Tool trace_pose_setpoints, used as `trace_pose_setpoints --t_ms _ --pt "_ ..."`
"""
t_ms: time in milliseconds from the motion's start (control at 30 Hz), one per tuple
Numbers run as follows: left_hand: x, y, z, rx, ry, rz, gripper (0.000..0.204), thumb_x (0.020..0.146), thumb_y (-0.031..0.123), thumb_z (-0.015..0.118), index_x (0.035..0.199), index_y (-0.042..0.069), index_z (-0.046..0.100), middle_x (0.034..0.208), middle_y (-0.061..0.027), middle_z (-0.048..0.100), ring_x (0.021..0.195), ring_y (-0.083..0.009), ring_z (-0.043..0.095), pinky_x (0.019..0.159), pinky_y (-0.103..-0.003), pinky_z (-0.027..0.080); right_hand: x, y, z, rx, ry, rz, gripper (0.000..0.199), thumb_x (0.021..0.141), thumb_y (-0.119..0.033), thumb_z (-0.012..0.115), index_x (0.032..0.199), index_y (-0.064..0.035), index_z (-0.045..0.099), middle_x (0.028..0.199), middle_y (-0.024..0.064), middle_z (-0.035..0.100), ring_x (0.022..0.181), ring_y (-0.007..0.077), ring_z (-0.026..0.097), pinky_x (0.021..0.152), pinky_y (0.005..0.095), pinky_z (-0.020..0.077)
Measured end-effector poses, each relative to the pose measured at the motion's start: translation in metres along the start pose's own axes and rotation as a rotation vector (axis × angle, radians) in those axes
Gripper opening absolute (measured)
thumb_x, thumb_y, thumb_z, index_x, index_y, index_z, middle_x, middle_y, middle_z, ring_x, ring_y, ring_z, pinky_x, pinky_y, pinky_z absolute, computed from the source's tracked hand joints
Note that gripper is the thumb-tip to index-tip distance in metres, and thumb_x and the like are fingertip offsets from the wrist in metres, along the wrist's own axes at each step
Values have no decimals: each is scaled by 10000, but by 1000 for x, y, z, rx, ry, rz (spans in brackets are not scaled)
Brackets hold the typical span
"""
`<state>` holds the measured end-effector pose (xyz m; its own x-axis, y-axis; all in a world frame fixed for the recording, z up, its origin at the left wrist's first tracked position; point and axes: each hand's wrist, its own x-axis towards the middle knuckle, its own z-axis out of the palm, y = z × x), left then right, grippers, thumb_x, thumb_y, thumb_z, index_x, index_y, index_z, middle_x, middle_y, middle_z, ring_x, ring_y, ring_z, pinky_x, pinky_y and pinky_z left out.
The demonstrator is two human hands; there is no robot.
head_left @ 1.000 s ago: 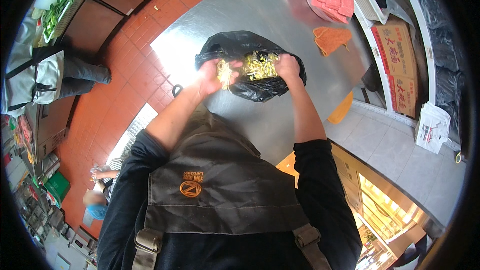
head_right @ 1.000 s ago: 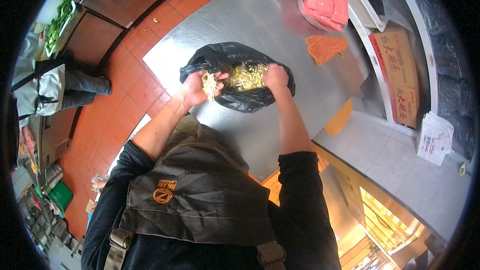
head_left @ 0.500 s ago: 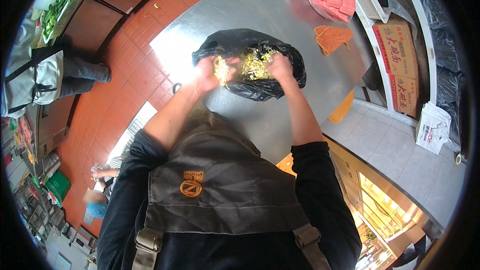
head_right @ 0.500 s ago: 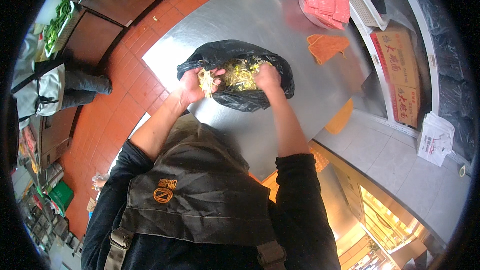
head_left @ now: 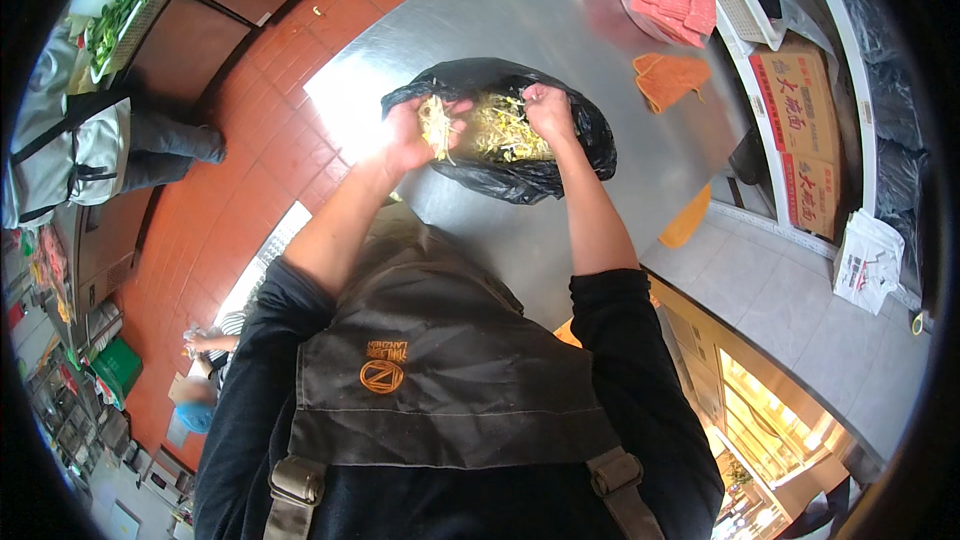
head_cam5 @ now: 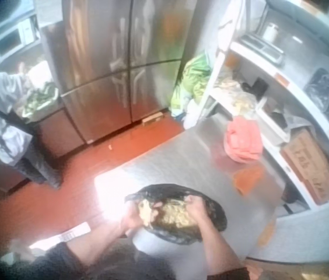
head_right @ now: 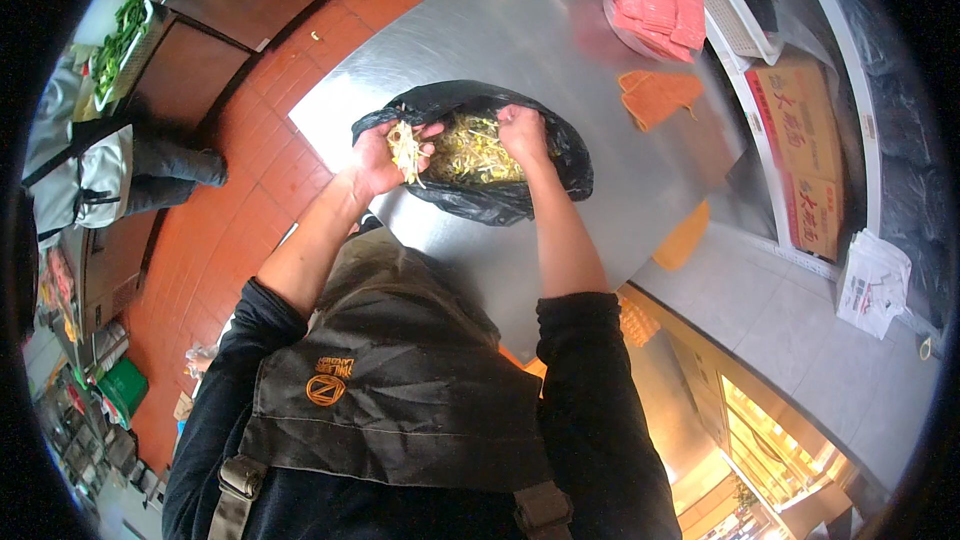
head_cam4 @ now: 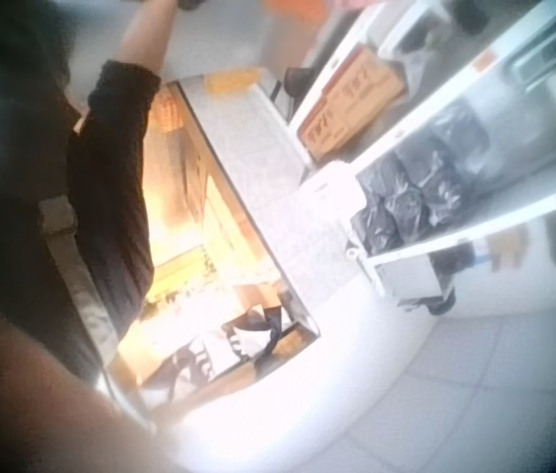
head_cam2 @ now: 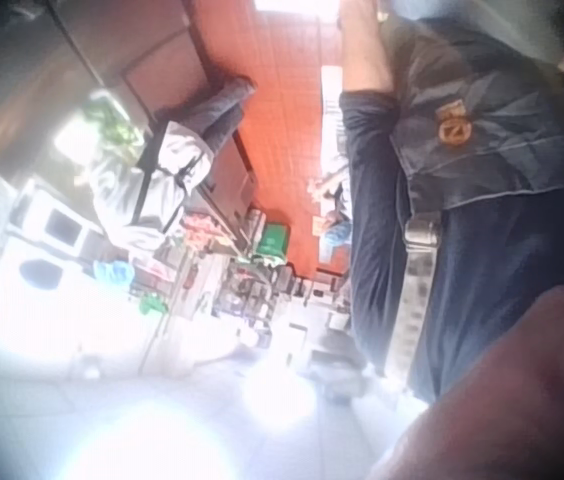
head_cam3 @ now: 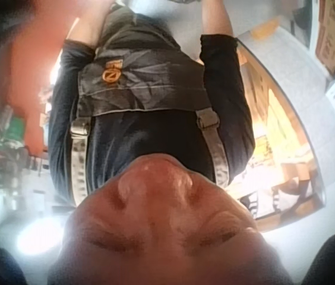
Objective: The person removes shredded vegetables from a black bag and places them into a clear plastic container. They then add various pre-portioned ingredients from metal trays, including sliced meats and vegetables, into the same container. The process is repeated for multiple containers.
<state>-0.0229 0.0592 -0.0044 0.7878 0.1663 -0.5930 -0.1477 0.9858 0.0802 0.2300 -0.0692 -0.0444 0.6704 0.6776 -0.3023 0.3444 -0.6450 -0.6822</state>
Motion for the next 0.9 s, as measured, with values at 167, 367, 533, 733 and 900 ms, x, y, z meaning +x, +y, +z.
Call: trace_pose_setpoints --t_ms 167,367,533,733,900 --pt "-3 -1 -5 9 16 3 548 1095 348 197 1329 -17 531 1344 -230 641 889 -343 665 764 -458 559 -5 -9 2 -145 -23 -64 291 854 -81 645 1116 -108 770 1012 197 758 952 323 733 892 384 555" --pt "-3 -2 -3 17 9 -3 537 1095 356 205 1340 3 527 1335 -230 644 878 -338 664 742 -453 561 -29 -29 15 -451 -20 -264 202 868 -172 710 1055 -99 736 1052 204 724 988 396 702 894 480 551" --pt "-5 1 0 3 -17 -7 515 1095 354 222 1305 0 531 1331 -237 644 875 -346 663 740 -455 562 -17 -23 11 -534 -15 -259 217 892 -249 616 920 -61 721 945 232 719 915 411 700 842 529 558" --pt "-3 2 -1 -9 31 11 500 1091 360 239 1244 5 556 1332 -252 639 873 -352 666 737 -458 560 1 -12 -20 23 -178 21 193 941 -204 645 945 -35 738 857 161 735 730 260 660 699 403 520" --pt "-2 4 -2 30 1 22 522 1099 352 204 1255 -8 547 1354 -253 629 890 -353 669 745 -460 563 -8 -9 -43 827 -496 374 151 1002 -91 597 1107 -7 666 827 38 648 624 115 499 575 256 398"
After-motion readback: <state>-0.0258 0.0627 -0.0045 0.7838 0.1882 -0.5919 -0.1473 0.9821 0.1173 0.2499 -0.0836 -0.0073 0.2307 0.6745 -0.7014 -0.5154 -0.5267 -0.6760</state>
